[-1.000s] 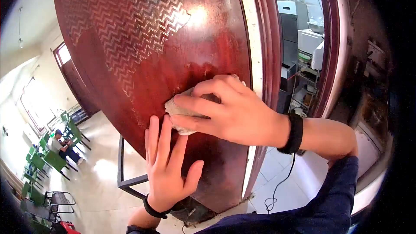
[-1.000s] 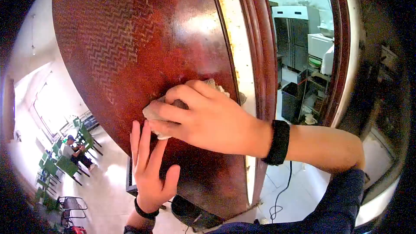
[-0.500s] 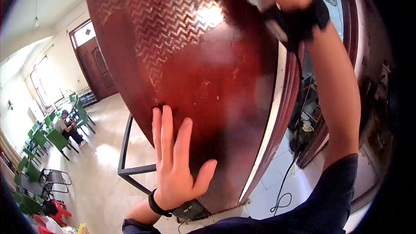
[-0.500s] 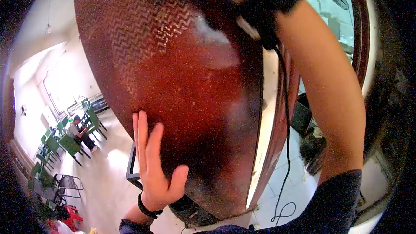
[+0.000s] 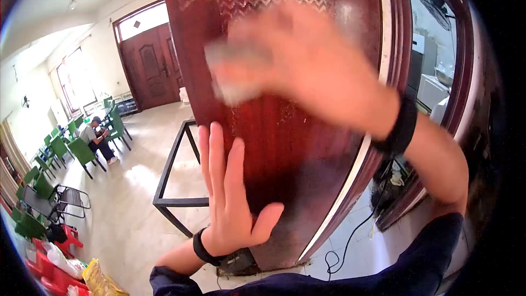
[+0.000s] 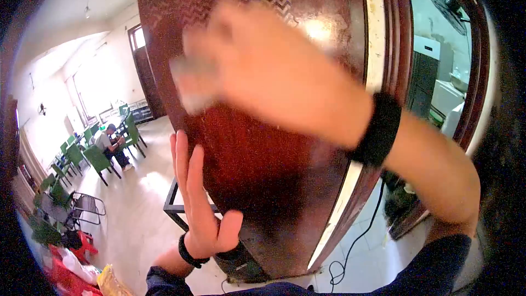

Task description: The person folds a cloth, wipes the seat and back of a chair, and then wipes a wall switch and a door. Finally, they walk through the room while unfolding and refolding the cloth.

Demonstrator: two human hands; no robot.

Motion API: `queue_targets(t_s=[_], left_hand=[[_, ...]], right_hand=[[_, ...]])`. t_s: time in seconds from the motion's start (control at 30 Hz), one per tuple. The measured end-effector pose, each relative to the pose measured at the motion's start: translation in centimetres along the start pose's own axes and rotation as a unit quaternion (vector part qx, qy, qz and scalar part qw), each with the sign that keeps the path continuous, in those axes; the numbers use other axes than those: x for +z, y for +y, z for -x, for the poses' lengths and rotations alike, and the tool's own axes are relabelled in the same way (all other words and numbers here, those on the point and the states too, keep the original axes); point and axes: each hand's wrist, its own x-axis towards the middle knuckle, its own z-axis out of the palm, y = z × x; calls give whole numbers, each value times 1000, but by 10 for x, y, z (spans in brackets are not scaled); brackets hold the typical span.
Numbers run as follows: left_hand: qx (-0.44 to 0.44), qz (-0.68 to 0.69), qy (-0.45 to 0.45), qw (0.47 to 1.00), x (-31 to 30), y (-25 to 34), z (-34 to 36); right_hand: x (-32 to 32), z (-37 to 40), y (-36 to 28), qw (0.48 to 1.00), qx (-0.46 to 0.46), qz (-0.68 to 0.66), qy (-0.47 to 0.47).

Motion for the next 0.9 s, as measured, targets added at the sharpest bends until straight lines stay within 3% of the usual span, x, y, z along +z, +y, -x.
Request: queue_targets(t_s=[0.07, 0.13, 0.2, 0.27, 0.4, 0.47, 0.53, 0.6, 0.67, 0.73, 0.9], left_hand=[[-11, -73, -49, 996, -5, 5, -14], [-17, -124, -125, 984, 9, 11, -38], [-25, -146, -128, 981, 10, 3, -35], [-18, -54, -79, 995, 8, -4, -28], [25, -98, 48, 994, -26, -4, -32], [31, -90, 61, 994, -33, -3, -36], [35, -75, 48, 995, -31, -3, -34], [14, -37, 12, 999, -23, -6, -21], [-1, -20, -12, 1000, -10, -6, -4], [15, -43, -36, 998, 3, -5, 11], [5, -73, -35, 997, 29, -3, 29]], right_hand=[[4, -37, 52, 989, 123, -79, -7], [-23, -77, 104, 979, 196, 64, -8], [-19, -92, 111, 979, 176, 60, 81], [-9, -89, 106, 981, 126, 14, 147], [26, -49, 45, 978, -13, -91, 186], [21, -27, -8, 994, -30, -59, 81], [12, 8, -60, 984, 49, -170, -27], [11, 38, -84, 986, 14, -163, -40], [12, 57, -92, 974, 39, -215, -65], [13, 69, -102, 979, 95, -177, 35], [14, 104, -125, 967, 170, -184, 43]])
